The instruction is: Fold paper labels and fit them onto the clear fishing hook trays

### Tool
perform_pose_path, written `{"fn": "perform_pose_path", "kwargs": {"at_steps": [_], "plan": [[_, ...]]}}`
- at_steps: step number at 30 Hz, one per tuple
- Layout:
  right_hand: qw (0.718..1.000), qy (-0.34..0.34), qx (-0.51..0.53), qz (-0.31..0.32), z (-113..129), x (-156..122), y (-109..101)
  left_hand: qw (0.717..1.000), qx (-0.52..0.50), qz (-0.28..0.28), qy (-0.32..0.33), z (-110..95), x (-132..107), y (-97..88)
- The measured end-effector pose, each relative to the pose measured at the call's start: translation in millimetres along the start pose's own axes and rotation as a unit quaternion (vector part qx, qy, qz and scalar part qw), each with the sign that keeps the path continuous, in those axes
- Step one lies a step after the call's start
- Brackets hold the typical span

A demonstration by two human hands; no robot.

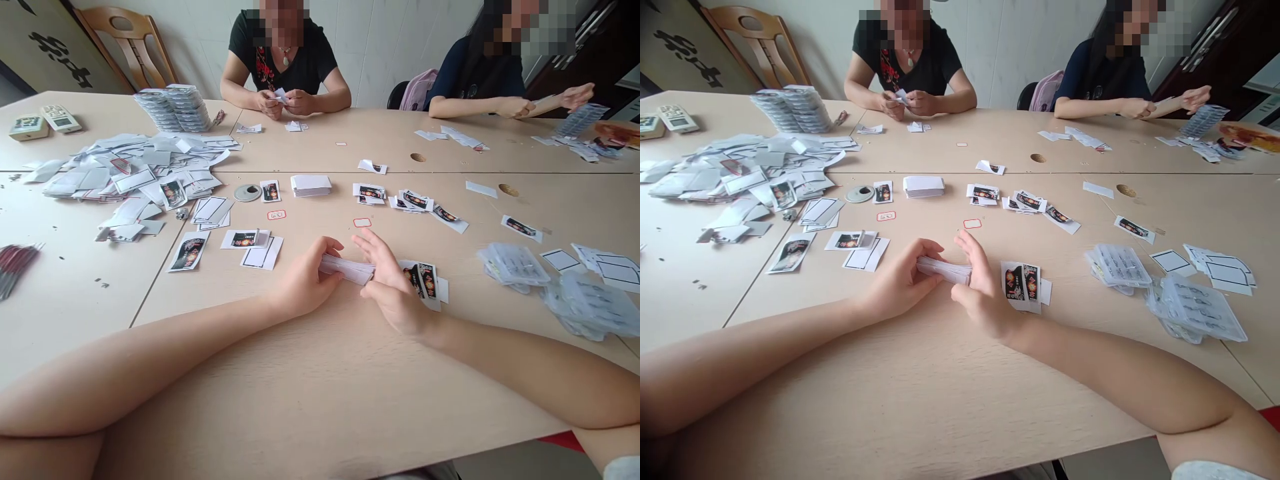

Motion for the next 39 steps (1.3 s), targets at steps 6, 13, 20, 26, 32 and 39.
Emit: {"fn": "perform_pose_path", "kwargs": {"at_steps": [6, 13, 20, 26, 32, 39], "plan": [[0.993, -0.016, -0.118, -0.02, -7, 2, 6, 1.0, 0.026, 0.004, 0.008, -5, 3, -0.3], [0.857, -0.18, -0.473, -0.091, 4, -4, 3, 1.0, 0.012, 0.001, -0.003, -3, 3, -0.5], [0.775, -0.19, -0.582, -0.158, 10, -7, -2, 1.0, 0.0, -0.017, -0.013, -2, 0, 1.8], [0.8, -0.08, -0.588, -0.088, 18, 3, -18, 1.0, 0.021, -0.004, -0.006, -3, -1, 2.7], [0.811, -0.015, -0.585, -0.009, 17, 3, -20, 0.989, 0.143, 0.043, 0.015, -8, 0, -5.0], [0.83, 0.0, -0.557, 0.008, 16, 3, -20, 0.987, 0.133, 0.091, 0.018, -6, -3, -9.8]]}}
Point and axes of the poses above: each hand's wrist, its own x-axis towards the middle knuckle, its own y-axis out of the palm, z = x × y, the point moved 2 cm from there along x, towards the middle knuckle, and after that the axes turned 15 degrees about y, right-handed, at the moved point
